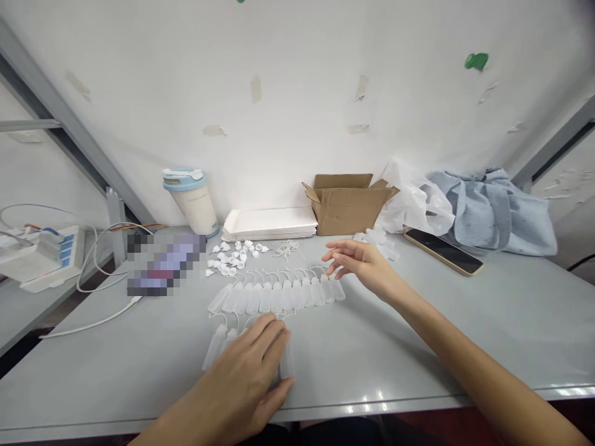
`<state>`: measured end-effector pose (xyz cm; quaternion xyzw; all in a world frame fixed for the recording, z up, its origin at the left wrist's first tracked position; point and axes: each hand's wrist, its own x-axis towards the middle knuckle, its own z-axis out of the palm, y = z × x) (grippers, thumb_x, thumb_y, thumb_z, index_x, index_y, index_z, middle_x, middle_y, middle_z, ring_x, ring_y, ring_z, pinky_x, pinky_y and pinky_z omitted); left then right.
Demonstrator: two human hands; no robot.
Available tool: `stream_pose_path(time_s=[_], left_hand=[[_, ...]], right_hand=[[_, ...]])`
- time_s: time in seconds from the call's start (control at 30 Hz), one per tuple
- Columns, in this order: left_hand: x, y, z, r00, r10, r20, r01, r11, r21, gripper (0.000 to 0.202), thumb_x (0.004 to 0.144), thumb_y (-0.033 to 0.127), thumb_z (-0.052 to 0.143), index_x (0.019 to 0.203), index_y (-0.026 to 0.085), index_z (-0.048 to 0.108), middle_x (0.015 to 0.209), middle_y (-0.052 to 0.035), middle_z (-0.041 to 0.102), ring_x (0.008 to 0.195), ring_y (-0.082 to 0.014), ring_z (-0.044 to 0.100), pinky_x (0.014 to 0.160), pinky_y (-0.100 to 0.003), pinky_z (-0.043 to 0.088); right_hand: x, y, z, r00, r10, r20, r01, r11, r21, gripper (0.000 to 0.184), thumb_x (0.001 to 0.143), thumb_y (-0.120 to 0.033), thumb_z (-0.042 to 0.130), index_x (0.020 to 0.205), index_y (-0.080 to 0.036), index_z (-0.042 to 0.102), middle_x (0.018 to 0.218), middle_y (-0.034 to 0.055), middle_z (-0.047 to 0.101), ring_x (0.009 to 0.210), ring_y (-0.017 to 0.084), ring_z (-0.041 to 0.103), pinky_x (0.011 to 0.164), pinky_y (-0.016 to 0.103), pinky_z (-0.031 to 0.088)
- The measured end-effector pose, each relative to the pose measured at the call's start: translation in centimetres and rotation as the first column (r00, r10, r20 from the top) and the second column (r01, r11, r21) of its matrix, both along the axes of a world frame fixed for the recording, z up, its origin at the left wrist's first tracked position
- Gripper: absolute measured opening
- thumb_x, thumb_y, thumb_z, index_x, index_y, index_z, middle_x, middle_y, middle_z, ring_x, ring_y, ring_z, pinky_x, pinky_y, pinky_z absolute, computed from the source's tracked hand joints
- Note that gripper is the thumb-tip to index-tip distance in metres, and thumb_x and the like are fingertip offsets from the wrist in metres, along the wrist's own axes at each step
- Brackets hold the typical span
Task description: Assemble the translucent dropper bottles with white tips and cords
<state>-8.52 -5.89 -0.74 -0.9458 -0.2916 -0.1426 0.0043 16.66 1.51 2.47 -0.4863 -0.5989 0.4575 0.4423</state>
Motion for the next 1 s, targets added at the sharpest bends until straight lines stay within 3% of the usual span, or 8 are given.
stream_pose_path(time_s=[0.2, 0.33, 0.4, 0.47, 0.57, 0.7, 0.9, 1.0], left_hand=[[-0.6, -0.1, 0.1, 0.999, 0.025, -0.025, -0.027, 0.997, -0.067, 0.039, 0.08, 0.021, 0.056, 0.117, 0.011, 0.049, 0.115, -0.0158, 0.056, 0.112, -0.0298, 0.048, 0.085, -0.042, 0.052], [-0.8, 1.1, 1.2, 0.998, 0.023, 0.058, -0.018, 0.997, -0.071, 0.039, 0.082, 0.029, 0.056, 0.118, 0.014, 0.049, 0.115, -0.0136, 0.056, 0.11, -0.0281, 0.049, 0.085, -0.04, 0.051], [-0.6, 2.9, 1.7, 0.992, 0.045, 0.116, -0.037, 0.997, -0.064, 0.031, 0.087, 0.029, 0.05, 0.114, 0.015, 0.052, 0.109, -0.0123, 0.059, 0.104, -0.0255, 0.052, 0.084, -0.038, 0.05], [-0.3, 5.7, 1.9, 0.982, 0.102, 0.157, -0.094, 0.994, -0.057, 0.026, 0.09, 0.025, 0.041, 0.108, 0.014, 0.056, 0.104, -0.0112, 0.06, 0.098, -0.0237, 0.054, 0.082, -0.038, 0.049], [0.5, 10.5, 1.7, 0.965, 0.234, 0.12, -0.225, 0.971, -0.081, 0.026, 0.088, 0.025, 0.039, 0.097, 0.015, 0.061, 0.097, -0.0098, 0.062, 0.096, -0.0248, 0.055, 0.082, -0.039, 0.047], [2.0, 15.6, 1.1, 0.948, 0.294, 0.122, -0.286, 0.955, -0.079, 0.026, 0.083, 0.023, 0.043, 0.089, 0.013, 0.065, 0.09, -0.0124, 0.062, 0.094, -0.0288, 0.055, 0.082, -0.042, 0.046], [4.5, 18.1, 0.5, 0.963, 0.235, 0.131, -0.226, 0.971, -0.08, 0.028, 0.08, 0.019, 0.047, 0.099, 0.014, 0.067, 0.089, -0.0121, 0.062, 0.092, -0.0287, 0.054, 0.082, -0.041, 0.044], [4.9, 18.4, 0.7, 0.969, 0.204, 0.143, -0.19, 0.976, -0.106, 0.022, 0.078, 0.017, 0.049, 0.086, 0.017, 0.069, 0.083, -0.0096, 0.065, 0.088, -0.0264, 0.056, 0.08, -0.038, 0.045]], right_hand=[[0.2, 0.1, 0.0, 0.995, -0.04, 0.09, 0.039, 0.999, 0.022, 0.022, 0.084, -0.022, 0.051, 0.102, -0.011, 0.057, 0.09, 0.0098, 0.066, 0.067, 0.015, 0.065, 0.062, 0.032, 0.056], [1.2, 1.2, -1.0, 0.898, -0.164, 0.409, 0.085, 0.975, 0.203, 0.024, 0.089, -0.019, 0.042, 0.108, -0.012, 0.053, 0.097, 0.0102, 0.066, 0.069, 0.014, 0.066, 0.06, 0.028, 0.055], [2.2, 2.1, -1.7, 0.762, -0.283, 0.583, 0.101, 0.941, 0.324, 0.024, 0.089, -0.015, 0.039, 0.108, -0.012, 0.054, 0.099, 0.0105, 0.065, 0.072, 0.015, 0.065, 0.064, 0.03, 0.054], [3.3, 3.1, -2.5, 0.686, -0.339, 0.644, 0.103, 0.922, 0.374, 0.024, 0.086, -0.01, 0.041, 0.104, -0.011, 0.057, 0.102, 0.0127, 0.064, 0.084, 0.02, 0.063, 0.074, 0.035, 0.051], [4.8, 4.2, -3.3, 0.575, -0.379, 0.725, 0.075, 0.907, 0.414, 0.028, 0.083, -0.004, 0.042, 0.103, -0.01, 0.06, 0.106, 0.0164, 0.061, 0.099, 0.027, 0.057, 0.082, 0.041, 0.045], [6.1, 4.9, -3.8, 0.445, -0.382, 0.81, 0.022, 0.909, 0.417, 0.029, 0.082, -0.003, 0.044, 0.102, -0.009, 0.064, 0.104, 0.0171, 0.061, 0.1, 0.028, 0.053, 0.082, 0.037, 0.043], [6.5, 5.1, -4.2, 0.332, -0.389, 0.859, -0.018, 0.908, 0.418, 0.032, 0.083, -0.004, 0.045, 0.105, -0.014, 0.065, 0.109, 0.0147, 0.059, 0.101, 0.027, 0.05, 0.082, 0.035, 0.04], [6.6, 5.2, -4.7, 0.321, -0.381, 0.867, -0.026, 0.912, 0.41, 0.032, 0.083, -0.004, 0.046, 0.105, -0.015, 0.066, 0.11, 0.0146, 0.058, 0.102, 0.028, 0.049, 0.081, 0.037, 0.04]])
